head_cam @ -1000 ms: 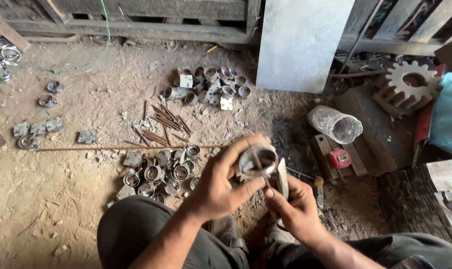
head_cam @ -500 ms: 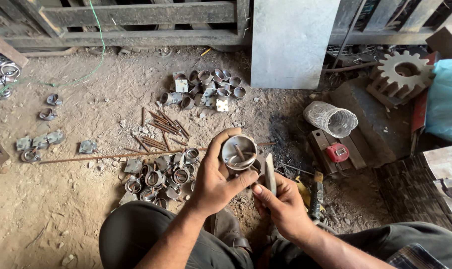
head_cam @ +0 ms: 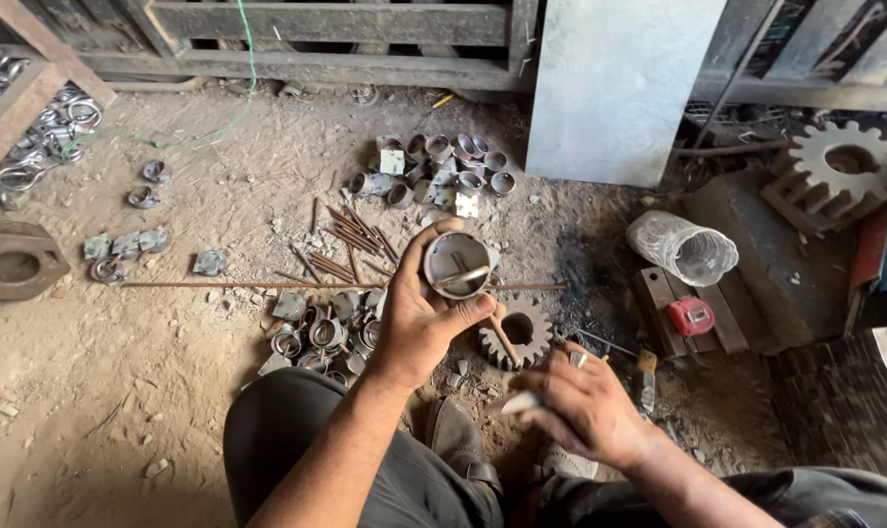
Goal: The person sits on the floor and uses a hammer to strike a metal ring held against a gear. The person then uses a welding torch to weld the metal ring to the gear, creating sparks. The person repeats this process with another metal ring.
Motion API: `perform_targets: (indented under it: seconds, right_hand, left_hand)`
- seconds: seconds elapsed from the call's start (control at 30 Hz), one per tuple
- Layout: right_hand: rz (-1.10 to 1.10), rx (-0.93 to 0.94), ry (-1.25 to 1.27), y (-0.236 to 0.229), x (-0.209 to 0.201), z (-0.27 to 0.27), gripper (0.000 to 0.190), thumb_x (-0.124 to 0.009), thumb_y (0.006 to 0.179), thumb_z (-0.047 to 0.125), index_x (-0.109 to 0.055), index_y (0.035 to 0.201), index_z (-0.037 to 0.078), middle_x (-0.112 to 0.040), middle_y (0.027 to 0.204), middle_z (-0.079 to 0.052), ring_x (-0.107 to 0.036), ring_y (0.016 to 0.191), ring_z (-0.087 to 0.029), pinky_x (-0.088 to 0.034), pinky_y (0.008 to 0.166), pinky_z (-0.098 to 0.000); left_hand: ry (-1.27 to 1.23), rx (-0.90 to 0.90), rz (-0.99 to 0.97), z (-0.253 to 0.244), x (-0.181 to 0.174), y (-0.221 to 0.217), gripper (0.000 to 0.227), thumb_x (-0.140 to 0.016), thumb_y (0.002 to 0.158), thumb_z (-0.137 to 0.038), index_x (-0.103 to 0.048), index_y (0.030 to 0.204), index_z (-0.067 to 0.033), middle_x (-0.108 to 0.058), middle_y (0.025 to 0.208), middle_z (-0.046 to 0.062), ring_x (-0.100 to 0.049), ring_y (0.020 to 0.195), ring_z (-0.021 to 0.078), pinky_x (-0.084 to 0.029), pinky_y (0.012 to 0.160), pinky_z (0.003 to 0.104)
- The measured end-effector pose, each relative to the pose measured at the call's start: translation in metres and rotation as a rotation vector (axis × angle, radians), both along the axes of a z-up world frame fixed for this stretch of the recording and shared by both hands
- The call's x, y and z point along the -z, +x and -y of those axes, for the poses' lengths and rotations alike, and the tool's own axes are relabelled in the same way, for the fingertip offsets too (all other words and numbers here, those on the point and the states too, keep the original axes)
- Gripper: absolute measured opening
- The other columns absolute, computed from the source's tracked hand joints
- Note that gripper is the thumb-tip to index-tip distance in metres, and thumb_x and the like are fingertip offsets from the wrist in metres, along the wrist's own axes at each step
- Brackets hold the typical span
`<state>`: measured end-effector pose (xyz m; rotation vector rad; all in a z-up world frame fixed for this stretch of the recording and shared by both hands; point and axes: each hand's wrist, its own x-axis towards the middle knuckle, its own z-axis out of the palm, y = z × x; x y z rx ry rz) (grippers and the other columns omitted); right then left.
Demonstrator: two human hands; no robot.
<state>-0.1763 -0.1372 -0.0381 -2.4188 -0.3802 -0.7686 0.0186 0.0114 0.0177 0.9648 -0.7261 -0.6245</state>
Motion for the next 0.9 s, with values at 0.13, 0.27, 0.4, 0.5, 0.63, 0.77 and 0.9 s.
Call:
perform_targets:
  seconds: [0.13,0.27,0.4,0.5,0.63,0.77,0.9]
  right_hand:
    - [0.203,-0.078,-0.14,0.009,-0.027,0.003,0.036,-0.077,0.091,0.038,-0.072,0.112,0.009,-0.07,0.094,-0.002,-0.068,0.086,-0.018,-0.052,0.079,-0.0369]
    - [0.057,0.045,-0.115,0.006,-0.042,0.002,0.042,-0.08,0.084,0.04,-0.073,0.107,0.005,-0.071,0.093,-0.006,-0.067,0.087,-0.023,-0.053,0.076,-0.0393]
    - [0.06,-0.089,-0.147,-0.006,-0.037,0.005,0.04,-0.075,0.089,0.043,-0.073,0.105,0.007,-0.074,0.099,-0.004,-0.071,0.097,-0.022,-0.053,0.076,-0.0375]
    - [-0.045,-0.069,-0.309,-0.015,-0.041,0.014,0.039,-0.074,0.086,0.048,-0.076,0.101,0.011,-0.075,0.095,-0.005,-0.071,0.085,-0.019,-0.048,0.063,-0.0358]
    - [-0.064,-0.398,-0.205,-0.01,-0.072,0.024,0.029,-0.073,0.108,0.043,-0.072,0.109,0.014,-0.076,0.103,0.0,-0.076,0.084,-0.011,-0.058,0.068,-0.023]
    - [0.061,-0.361,-0.594,0.009,-0.104,0.03,0.03,-0.071,0.102,0.045,-0.076,0.11,0.017,-0.074,0.088,0.001,-0.063,0.06,-0.009,-0.046,0.045,-0.0278]
    - [0.179,-0.166,-0.717,0.02,-0.116,0.027,0.026,-0.068,0.098,0.043,-0.073,0.101,0.018,-0.07,0.082,-0.002,-0.07,0.071,-0.015,-0.048,0.044,-0.0293]
  left_hand:
    - [-0.02,0.038,0.061,-0.006,0.001,0.004,0.076,-0.085,0.084,-0.01,-0.046,0.149,-0.0057,-0.064,0.121,0.012,-0.071,0.099,0.02,-0.066,0.088,0.035]
    - [-0.043,0.101,0.057,-0.004,0.006,0.001,0.074,-0.085,0.086,-0.009,-0.047,0.15,-0.0025,-0.064,0.124,0.013,-0.069,0.112,0.0207,-0.065,0.098,0.035]
    - [-0.027,0.172,-0.085,-0.011,0.004,0.005,0.077,-0.086,0.084,-0.01,-0.045,0.149,-0.0042,-0.065,0.122,0.013,-0.069,0.104,0.0201,-0.065,0.089,0.036]
    - [-0.053,0.171,-0.061,-0.009,0.001,0.006,0.077,-0.084,0.083,-0.01,-0.044,0.149,-0.0068,-0.065,0.125,0.013,-0.071,0.106,0.0209,-0.066,0.09,0.037]
    - [-0.091,0.191,-0.063,-0.013,0.001,0.012,0.076,-0.084,0.084,-0.009,-0.044,0.149,-0.0074,-0.067,0.125,0.015,-0.073,0.095,0.022,-0.067,0.086,0.037]
    - [-0.163,0.207,-0.003,-0.018,0.001,0.013,0.075,-0.083,0.089,-0.008,-0.043,0.152,-0.009,-0.067,0.124,0.015,-0.073,0.096,0.0218,-0.067,0.087,0.039]
    - [-0.239,0.186,-0.057,-0.025,-0.003,0.014,0.079,-0.082,0.089,-0.007,-0.039,0.154,-0.0143,-0.065,0.118,0.012,-0.074,0.094,0.0213,-0.067,0.086,0.04]
